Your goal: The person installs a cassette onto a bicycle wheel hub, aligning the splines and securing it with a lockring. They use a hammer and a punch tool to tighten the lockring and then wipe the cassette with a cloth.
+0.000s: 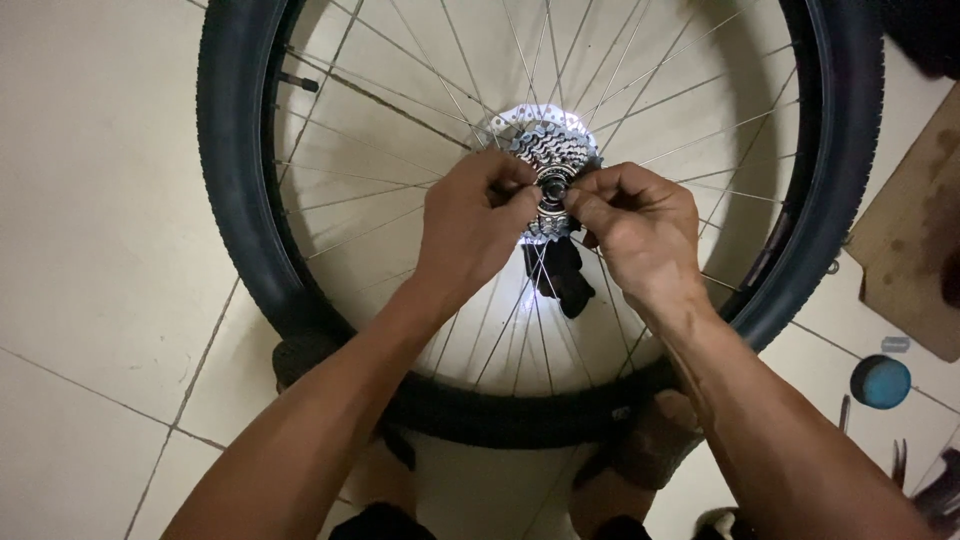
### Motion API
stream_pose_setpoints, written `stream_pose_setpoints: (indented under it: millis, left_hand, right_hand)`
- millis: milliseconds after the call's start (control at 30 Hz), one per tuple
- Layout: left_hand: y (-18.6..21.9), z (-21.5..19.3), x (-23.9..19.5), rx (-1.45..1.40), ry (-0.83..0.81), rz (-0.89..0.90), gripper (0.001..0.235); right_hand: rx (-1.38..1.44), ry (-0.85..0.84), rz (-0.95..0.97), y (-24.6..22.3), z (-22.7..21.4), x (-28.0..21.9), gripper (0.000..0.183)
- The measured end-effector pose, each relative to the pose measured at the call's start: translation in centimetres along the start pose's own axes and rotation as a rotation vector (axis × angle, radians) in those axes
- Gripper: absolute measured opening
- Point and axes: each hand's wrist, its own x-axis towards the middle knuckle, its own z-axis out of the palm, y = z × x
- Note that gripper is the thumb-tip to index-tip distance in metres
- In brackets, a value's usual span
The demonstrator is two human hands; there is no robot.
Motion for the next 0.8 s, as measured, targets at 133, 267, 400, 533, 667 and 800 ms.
stream_pose_setpoints:
  millis: [133, 267, 400, 533, 667, 800]
  left_hand:
    - [-0.4, 0.3, 0.4, 0.033, 0.018, -0.003, 0.019]
    - [-0.4, 0.5, 0.4, 0.091, 0.043, 0.042, 0.018]
    - [-1.0, 0.7, 0.6, 0.162, 0.05, 0.067, 0.016]
    - [-1.2, 0.8, 0.8, 0.158, 0.06, 0.072, 0.016]
    - [-1.0, 0.8, 0.6, 0.154, 0.066, 0.077, 0.014]
    - [-1.3, 0.9, 0.7, 0.178, 0.066, 0.084, 0.013]
  right_hand:
    - [-0.001, 0.009, -0.021, 0.4, 0.0, 0.1, 0.007]
    - [-0.02, -0.007, -0.043, 0.8, -0.2, 0.3, 0.008]
    - [-0.014, -0.014, -0.071, 1.1, -0.3, 0.4, 0.01]
    - [-0.022, -0.04, -0.1, 1.4, -0.5, 0.8, 0.008]
    - [-0.004, -0.084, -0.154, 1.2, -0.5, 0.9, 0.008]
    - [-0.035, -0.088, -0.214, 0.8, -0.6, 0.8, 0.006]
